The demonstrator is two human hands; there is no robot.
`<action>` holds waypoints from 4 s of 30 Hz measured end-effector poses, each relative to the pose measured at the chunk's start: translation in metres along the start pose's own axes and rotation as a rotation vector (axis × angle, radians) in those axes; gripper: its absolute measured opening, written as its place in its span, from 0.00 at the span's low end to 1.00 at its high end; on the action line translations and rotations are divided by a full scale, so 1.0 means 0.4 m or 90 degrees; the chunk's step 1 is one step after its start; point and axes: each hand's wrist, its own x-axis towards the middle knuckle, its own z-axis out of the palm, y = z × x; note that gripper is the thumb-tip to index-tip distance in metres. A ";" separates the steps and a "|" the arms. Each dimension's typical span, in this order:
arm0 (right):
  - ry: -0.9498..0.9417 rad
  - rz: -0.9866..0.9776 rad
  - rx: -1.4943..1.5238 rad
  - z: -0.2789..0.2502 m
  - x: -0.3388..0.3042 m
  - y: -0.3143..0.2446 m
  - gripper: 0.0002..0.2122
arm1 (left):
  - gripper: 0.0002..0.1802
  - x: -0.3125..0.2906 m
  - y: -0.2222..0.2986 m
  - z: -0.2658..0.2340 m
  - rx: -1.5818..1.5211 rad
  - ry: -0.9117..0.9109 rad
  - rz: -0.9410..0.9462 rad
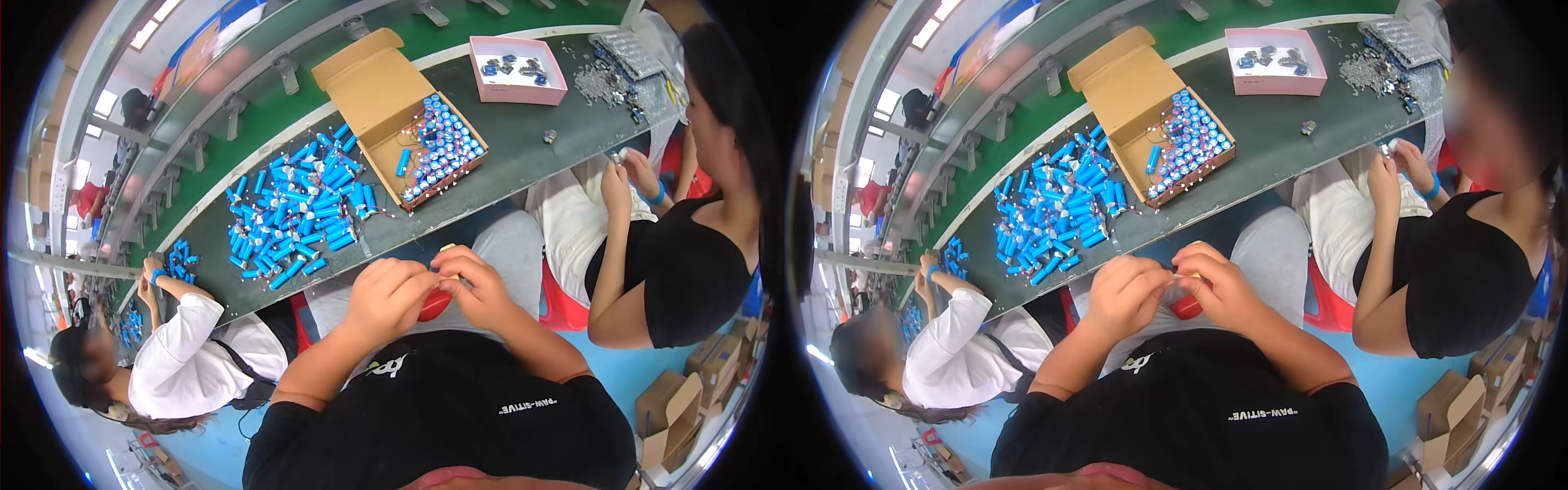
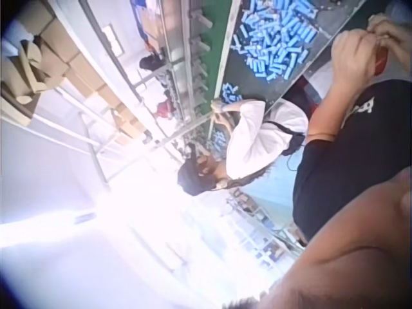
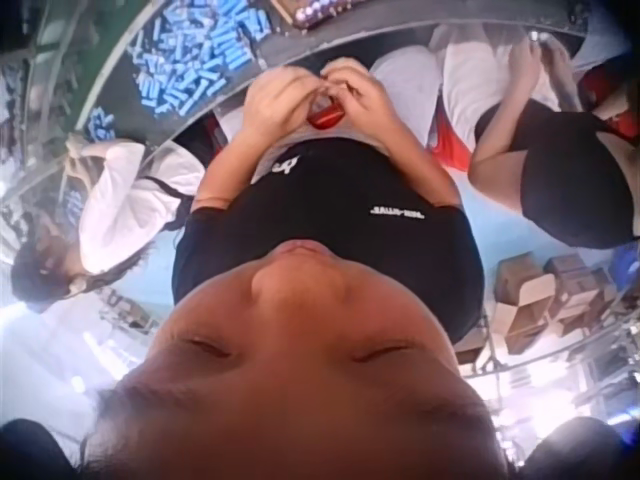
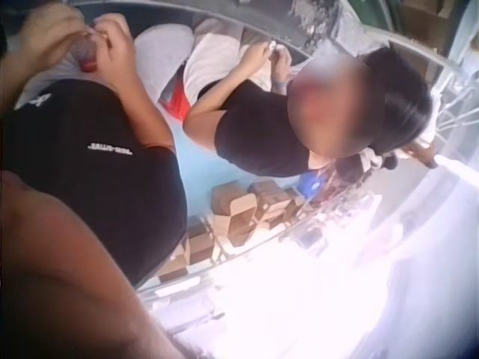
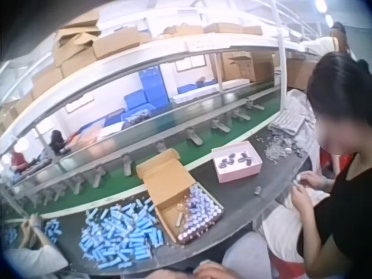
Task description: Applying adhesive tape or labels to the terminals of cylindrical battery cells on a factory assembly line.
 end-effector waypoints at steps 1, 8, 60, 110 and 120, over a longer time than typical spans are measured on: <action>0.003 0.000 0.000 -0.001 -0.003 -0.007 0.05 | 0.11 0.009 -0.001 0.002 0.004 0.022 -0.001; 0.085 0.171 0.117 -0.018 -0.024 -0.007 0.09 | 0.06 0.167 -0.166 -0.004 0.208 0.188 -0.207; -0.046 0.039 0.156 0.103 0.030 -0.192 0.09 | 0.09 -0.146 0.017 -0.112 -0.697 0.150 -0.426; -0.104 0.206 0.014 0.125 0.103 -0.225 0.03 | 0.15 -0.129 -0.001 -0.100 -0.435 0.063 -0.238; -0.154 0.299 0.132 0.112 0.053 -0.164 0.04 | 0.12 -0.122 -0.012 -0.024 -0.353 0.195 -0.139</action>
